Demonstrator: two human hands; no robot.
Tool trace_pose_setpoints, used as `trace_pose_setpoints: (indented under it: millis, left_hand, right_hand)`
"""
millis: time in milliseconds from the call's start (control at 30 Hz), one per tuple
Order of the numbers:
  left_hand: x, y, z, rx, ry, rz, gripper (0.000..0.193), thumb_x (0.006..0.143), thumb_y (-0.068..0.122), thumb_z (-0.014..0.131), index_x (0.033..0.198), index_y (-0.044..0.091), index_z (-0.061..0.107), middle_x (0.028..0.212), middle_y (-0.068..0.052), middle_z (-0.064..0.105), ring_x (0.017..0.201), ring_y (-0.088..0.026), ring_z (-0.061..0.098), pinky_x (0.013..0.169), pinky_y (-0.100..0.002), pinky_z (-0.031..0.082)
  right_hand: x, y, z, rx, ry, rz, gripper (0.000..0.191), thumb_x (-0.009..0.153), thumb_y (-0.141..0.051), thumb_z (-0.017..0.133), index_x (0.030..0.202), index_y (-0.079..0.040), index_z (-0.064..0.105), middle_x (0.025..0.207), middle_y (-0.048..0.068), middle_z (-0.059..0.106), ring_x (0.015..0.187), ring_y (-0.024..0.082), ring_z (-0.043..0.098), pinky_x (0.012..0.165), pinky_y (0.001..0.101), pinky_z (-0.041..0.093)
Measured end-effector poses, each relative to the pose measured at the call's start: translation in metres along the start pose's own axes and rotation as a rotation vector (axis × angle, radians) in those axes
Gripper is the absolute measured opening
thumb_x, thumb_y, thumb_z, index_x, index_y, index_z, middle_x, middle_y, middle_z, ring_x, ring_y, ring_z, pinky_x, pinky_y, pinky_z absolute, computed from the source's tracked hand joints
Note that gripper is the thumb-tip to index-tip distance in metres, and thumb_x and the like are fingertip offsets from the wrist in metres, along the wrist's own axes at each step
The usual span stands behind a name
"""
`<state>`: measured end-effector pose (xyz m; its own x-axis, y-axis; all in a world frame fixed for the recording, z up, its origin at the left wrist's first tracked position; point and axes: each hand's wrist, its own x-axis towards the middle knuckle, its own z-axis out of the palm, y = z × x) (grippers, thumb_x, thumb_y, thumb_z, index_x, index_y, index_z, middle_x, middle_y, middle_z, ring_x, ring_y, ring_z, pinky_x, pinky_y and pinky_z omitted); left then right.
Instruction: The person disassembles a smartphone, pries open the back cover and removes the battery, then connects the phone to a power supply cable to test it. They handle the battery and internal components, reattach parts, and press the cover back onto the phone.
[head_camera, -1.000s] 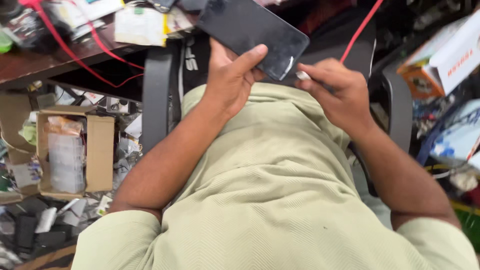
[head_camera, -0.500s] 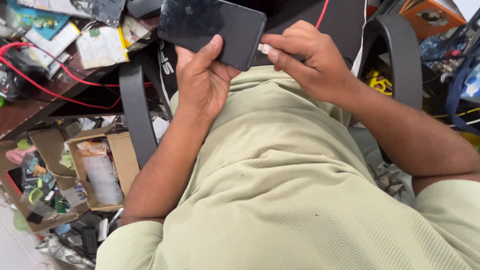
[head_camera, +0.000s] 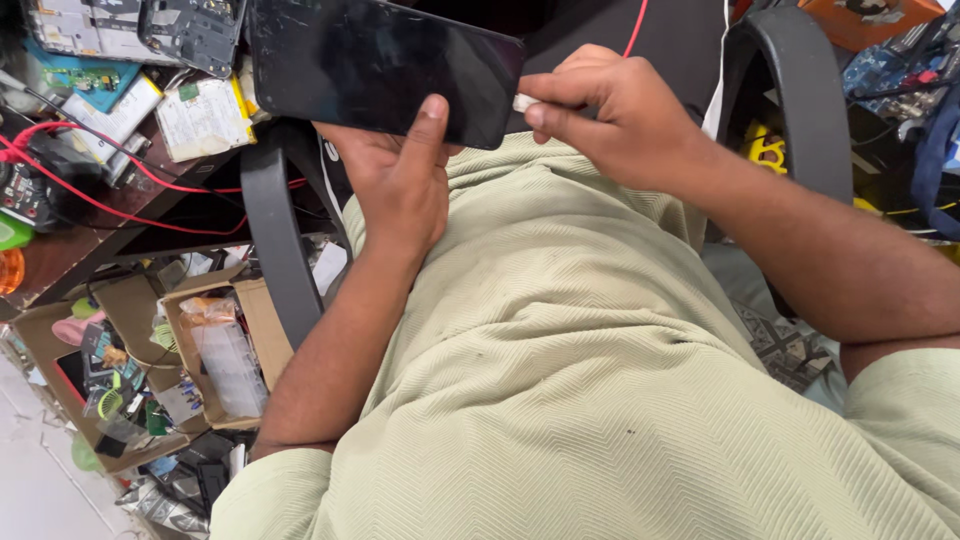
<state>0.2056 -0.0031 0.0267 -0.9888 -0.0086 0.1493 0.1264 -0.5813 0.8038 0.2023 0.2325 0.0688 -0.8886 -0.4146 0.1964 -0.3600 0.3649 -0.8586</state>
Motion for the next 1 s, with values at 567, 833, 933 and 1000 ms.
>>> trace_pose_setpoints:
  millis: [567, 833, 933, 1000]
  left_hand:
    - [-0.001, -0.010, 0.009, 0.036, 0.039, -0.043, 0.087, 0.100, -0.011, 0.064, 0.159, 0.016, 0.005, 0.151, -0.013, 0.042, 0.130, -0.021, 0.057, 0.102, -0.037, 0.059]
    - [-0.013, -0.014, 0.007, 0.317, -0.036, 0.071, 0.078, 0.098, -0.009, 0.068, 0.153, 0.008, 0.015, 0.142, -0.014, 0.051, 0.123, -0.017, 0.059, 0.093, -0.027, 0.055]
    - [-0.013, -0.017, 0.006, 0.300, -0.058, 0.097, 0.072, 0.097, -0.009, 0.070, 0.148, 0.007, 0.022, 0.136, -0.014, 0.055, 0.118, -0.017, 0.062, 0.092, -0.027, 0.055]
    - [-0.012, -0.018, 0.007, 0.307, -0.029, 0.048, 0.068, 0.095, -0.010, 0.071, 0.143, 0.006, 0.026, 0.131, -0.014, 0.058, 0.111, -0.017, 0.064, 0.083, -0.027, 0.055]
  right_hand:
    - [0.004, 0.019, -0.004, 0.057, -0.012, 0.111, 0.020, 0.099, -0.014, 0.074, 0.115, -0.003, 0.076, 0.094, 0.005, 0.073, 0.094, 0.016, 0.068, 0.084, 0.0312, 0.054]
    - [0.008, 0.008, -0.012, -0.253, 0.019, -0.137, 0.032, 0.091, -0.025, 0.082, 0.116, -0.006, 0.074, 0.096, 0.009, 0.076, 0.097, 0.025, 0.069, 0.087, 0.0399, 0.055]
    - [0.005, 0.004, -0.010, -0.094, 0.023, -0.024, 0.057, 0.087, -0.024, 0.081, 0.138, -0.007, 0.063, 0.095, 0.007, 0.075, 0.089, 0.018, 0.070, 0.075, 0.0314, 0.060]
    - [0.003, 0.002, -0.008, -0.053, 0.029, 0.028, 0.064, 0.086, -0.022, 0.083, 0.144, -0.008, 0.059, 0.089, 0.007, 0.073, 0.082, 0.014, 0.070, 0.074, 0.0291, 0.059]
